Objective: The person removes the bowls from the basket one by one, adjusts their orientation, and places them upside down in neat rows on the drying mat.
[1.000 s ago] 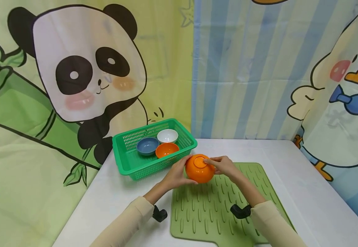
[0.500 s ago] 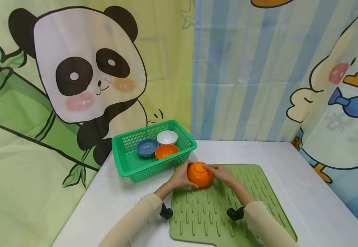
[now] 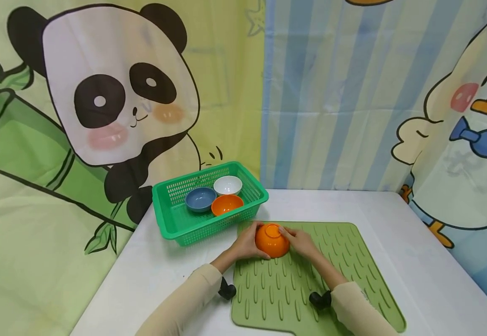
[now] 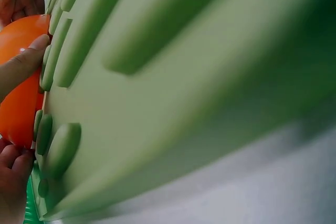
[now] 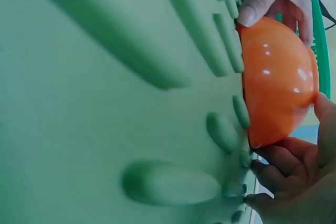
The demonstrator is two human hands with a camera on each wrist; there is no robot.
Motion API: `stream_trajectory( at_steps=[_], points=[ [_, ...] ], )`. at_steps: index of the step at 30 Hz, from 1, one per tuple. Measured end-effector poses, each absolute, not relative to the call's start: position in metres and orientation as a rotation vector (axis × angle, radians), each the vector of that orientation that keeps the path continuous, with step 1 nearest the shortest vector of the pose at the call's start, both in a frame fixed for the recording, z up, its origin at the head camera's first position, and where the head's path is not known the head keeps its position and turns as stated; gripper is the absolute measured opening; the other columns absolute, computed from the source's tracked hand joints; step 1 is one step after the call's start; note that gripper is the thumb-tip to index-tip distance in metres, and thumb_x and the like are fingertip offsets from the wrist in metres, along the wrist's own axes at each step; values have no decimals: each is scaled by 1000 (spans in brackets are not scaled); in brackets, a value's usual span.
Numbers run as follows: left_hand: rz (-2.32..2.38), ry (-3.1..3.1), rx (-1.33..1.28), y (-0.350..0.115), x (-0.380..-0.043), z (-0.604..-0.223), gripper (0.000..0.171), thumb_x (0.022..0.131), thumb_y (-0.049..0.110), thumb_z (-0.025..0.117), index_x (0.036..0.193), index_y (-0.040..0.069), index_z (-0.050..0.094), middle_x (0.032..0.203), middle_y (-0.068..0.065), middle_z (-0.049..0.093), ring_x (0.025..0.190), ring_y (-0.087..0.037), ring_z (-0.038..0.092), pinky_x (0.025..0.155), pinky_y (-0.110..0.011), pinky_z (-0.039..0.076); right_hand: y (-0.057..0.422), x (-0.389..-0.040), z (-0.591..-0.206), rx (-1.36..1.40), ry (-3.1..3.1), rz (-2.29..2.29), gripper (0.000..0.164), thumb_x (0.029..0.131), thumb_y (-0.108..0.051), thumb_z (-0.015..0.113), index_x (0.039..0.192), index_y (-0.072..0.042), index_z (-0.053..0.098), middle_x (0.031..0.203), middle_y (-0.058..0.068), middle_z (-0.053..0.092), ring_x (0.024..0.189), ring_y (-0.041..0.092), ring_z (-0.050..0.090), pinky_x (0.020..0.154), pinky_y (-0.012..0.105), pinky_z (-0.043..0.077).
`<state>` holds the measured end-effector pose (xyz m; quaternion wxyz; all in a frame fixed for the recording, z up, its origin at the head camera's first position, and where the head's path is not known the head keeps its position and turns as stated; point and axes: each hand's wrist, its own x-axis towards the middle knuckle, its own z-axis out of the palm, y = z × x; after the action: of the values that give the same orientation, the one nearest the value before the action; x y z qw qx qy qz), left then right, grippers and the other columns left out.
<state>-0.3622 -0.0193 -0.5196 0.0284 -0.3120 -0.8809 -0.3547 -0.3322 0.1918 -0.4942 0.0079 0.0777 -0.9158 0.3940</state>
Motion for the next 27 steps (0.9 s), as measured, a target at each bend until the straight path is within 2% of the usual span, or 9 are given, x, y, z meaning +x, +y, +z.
stream_trajectory(
  at_steps=[7,12,17,22,27],
  points=[
    [-1118,-2750,-948,-20,-362,-519,100,56,40,88,133,9,34,128,-9,48,113,-21,49,94,-38,42,190,-331,-501,226,-2828,1229,62,95,-50,41,131,0,51,123,21,55,107,36,55,80,48,47],
    [-1120,-2768,-933,-19,-363,-519,100,57,43,87,134,10,33,129,-9,47,114,-21,48,94,-38,42,187,-329,-503,227,-2778,1301,62,95,-48,41,133,1,48,125,21,54,113,36,51,88,51,43],
    [-1126,-2767,-936,-20,-363,-519,99,57,42,87,134,10,33,129,-8,47,114,-21,48,94,-38,42,185,-330,-507,240,-2707,1407,64,92,-47,49,135,1,44,129,20,51,116,34,49,92,49,43],
    [-1132,-2774,-938,-20,-361,-518,99,58,42,86,135,10,33,130,-8,47,114,-20,48,94,-37,42,184,-331,-513,258,-2647,1486,69,85,-44,63,135,0,44,128,18,52,111,30,53,87,42,47],
    [-1132,-2776,-940,-21,-361,-518,98,59,42,86,135,11,32,130,-8,46,114,-20,48,94,-37,42,182,-331,-515,252,-2620,1484,74,79,-44,70,134,-1,45,125,17,54,106,28,55,84,42,49]
  ],
)
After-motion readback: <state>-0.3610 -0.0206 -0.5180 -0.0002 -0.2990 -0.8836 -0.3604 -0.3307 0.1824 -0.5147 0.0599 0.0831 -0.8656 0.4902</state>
